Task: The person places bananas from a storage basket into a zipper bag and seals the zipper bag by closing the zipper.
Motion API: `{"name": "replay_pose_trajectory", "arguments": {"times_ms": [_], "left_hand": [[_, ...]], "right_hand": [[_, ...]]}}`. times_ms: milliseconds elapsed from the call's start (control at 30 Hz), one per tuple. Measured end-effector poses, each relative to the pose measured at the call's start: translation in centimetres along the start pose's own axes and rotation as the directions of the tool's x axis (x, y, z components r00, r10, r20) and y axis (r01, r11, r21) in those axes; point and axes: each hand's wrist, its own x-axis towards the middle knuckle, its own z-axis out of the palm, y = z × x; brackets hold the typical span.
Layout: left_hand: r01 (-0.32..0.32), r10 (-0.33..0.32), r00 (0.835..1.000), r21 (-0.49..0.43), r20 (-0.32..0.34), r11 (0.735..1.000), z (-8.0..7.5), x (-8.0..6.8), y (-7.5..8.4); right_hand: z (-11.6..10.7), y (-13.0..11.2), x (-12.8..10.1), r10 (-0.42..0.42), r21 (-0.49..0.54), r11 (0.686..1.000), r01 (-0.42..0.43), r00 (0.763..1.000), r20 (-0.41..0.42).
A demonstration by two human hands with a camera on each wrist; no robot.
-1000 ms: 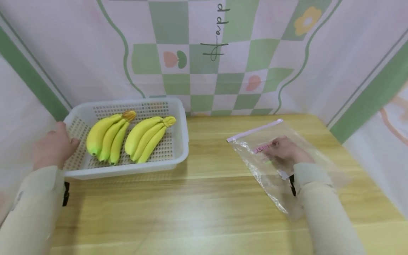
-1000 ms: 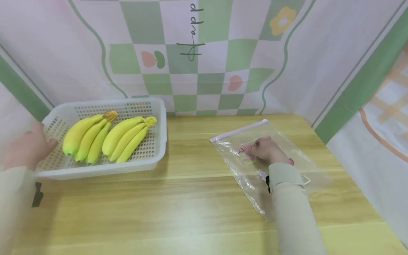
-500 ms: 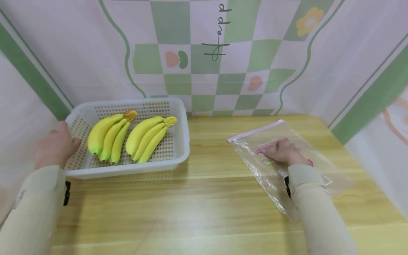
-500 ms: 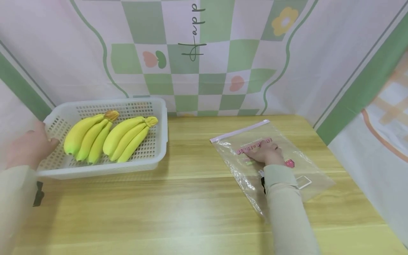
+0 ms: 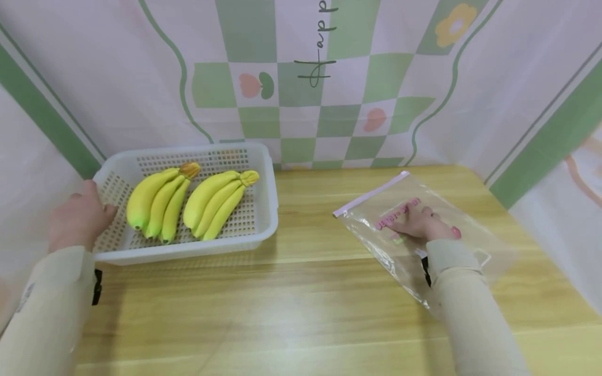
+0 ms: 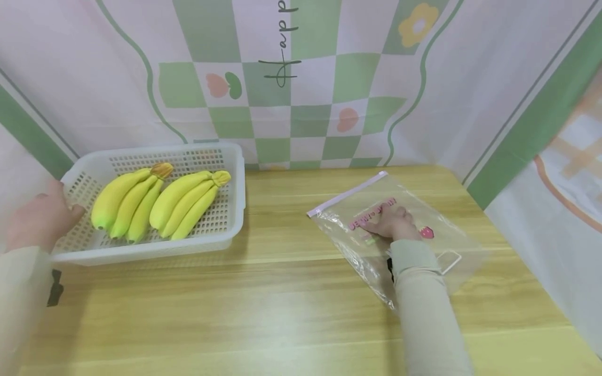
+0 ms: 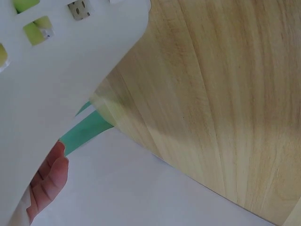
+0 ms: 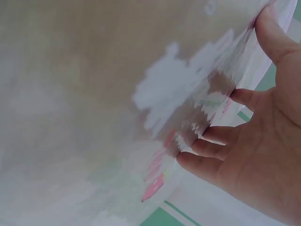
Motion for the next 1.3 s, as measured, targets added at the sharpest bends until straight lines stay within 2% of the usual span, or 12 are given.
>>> {"name": "replay_pose_trajectory", "arguments": {"times_ms": [200,367,500,600,767,900,1033,1200,1300], "left_hand": [[0.016,-0.016,1.0,-0.008,-0.003,1.0,-0.1,0.0,-0.1],[0.024,-0.024,1.0,-0.002,0.006,1.0,-0.2,0.0,-0.2],[0.023,-0.023,1.0,0.004,0.011,1.0,-0.2,-0.1,-0.3],[0.02,-0.02,1.0,0.005,0.015,1.0,-0.1,-0.1,-0.4],[0.023,-0.023,1.0,-0.004,0.016,1.0,-0.1,-0.1,-0.2],[0.019,-0.019,1.0,-0.004,0.006,1.0,0.0,0.0,0.0],[0.023,-0.023,1.0,-0.009,0.011,1.0,0.1,0.2,0.0],[0.031,-0.03,0.999,-0.013,0.022,0.999,0.2,0.2,0.0],[0.032,-0.031,0.999,-0.015,0.024,0.999,0.1,0.2,-0.1]], "right_hand": [[-0.4,-0.2,-0.5,0.015,0.01,1.0,-0.015,0.999,0.039],[-0.5,0.0,-0.2,-0.084,0.06,0.995,0.083,0.996,0.007],[-0.6,0.5,0.1,-0.202,0.115,0.972,0.204,0.979,-0.032],[-0.6,1.3,0.5,-0.276,0.172,0.946,0.273,0.961,-0.009],[-0.4,2.8,1.2,-0.336,0.304,0.904,0.3,0.939,0.072],[-0.9,1.9,0.8,-0.267,0.307,0.923,0.232,0.961,0.075],[-1.2,0.9,0.1,-0.166,0.237,0.958,0.164,0.986,-0.012],[-1.1,0.3,-0.3,-0.095,0.118,0.989,0.095,0.995,-0.002],[-0.9,0.0,-0.4,-0.104,0.13,0.986,0.1,0.994,0.021]]}}
